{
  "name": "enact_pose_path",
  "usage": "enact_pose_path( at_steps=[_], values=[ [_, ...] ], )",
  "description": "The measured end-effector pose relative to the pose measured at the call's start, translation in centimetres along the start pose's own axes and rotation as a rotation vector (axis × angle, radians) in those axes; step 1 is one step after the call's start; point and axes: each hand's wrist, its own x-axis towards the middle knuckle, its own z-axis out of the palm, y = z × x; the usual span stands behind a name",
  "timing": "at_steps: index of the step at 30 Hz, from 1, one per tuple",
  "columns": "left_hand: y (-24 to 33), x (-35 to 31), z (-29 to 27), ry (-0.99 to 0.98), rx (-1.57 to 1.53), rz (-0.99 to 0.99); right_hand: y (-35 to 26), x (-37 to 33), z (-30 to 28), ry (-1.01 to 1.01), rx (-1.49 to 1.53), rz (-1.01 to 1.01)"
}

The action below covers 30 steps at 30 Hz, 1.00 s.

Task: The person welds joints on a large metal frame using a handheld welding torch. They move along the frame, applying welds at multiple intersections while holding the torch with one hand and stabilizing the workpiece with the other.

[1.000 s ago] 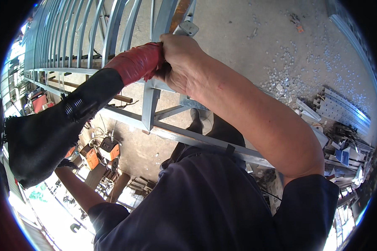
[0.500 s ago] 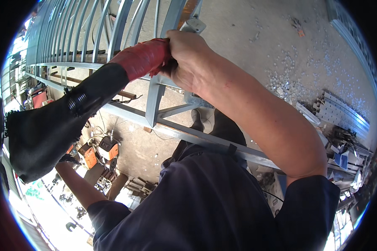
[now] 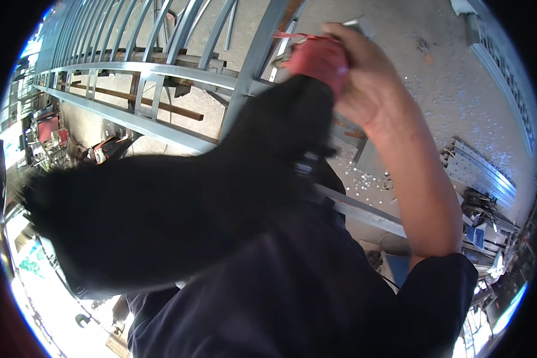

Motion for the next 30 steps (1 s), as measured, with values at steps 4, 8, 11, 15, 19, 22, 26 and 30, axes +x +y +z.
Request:
enact_pose_path(
  at_steps=[4,8,11,15,19,22,26,30],
  values=[
    [-13.0,-2.3,-0.6,-0.006,-0.296,-0.196,0.7,-1.5,0.5,0.375,-0.289,-0.094],
    [-22.5,-4.6,4.0,-0.230,-0.349,-0.350,5.4,-2.2,5.9,0.619,-0.575,-0.343],
    [-25.8,-7.8,8.7,-0.243,0.246,-0.023,9.5,-2.1,8.4,0.674,-0.869,-0.436],
    [-29.9,-12.8,13.0,-0.299,0.408,0.127,16.1,-3.5,7.4,0.747,-1.232,-0.310],
    [-29.1,-18.1,15.2,-0.532,0.480,0.146,26.1,-5.5,6.9,0.878,-1.478,-0.207],
    [-30.3,-20.4,14.9,-0.634,0.552,0.206,31.2,-6.6,6.3,0.905,-1.541,-0.134],
    [-32.5,-21.6,12.9,-0.756,0.600,0.178,33.6,-7.1,5.8,0.923,-1.462,-0.023],
    [-33.4,-22.9,12.4,-0.781,0.600,0.156,34.0,-7.1,6.5,0.917,-1.441,-0.033]
  ],
)
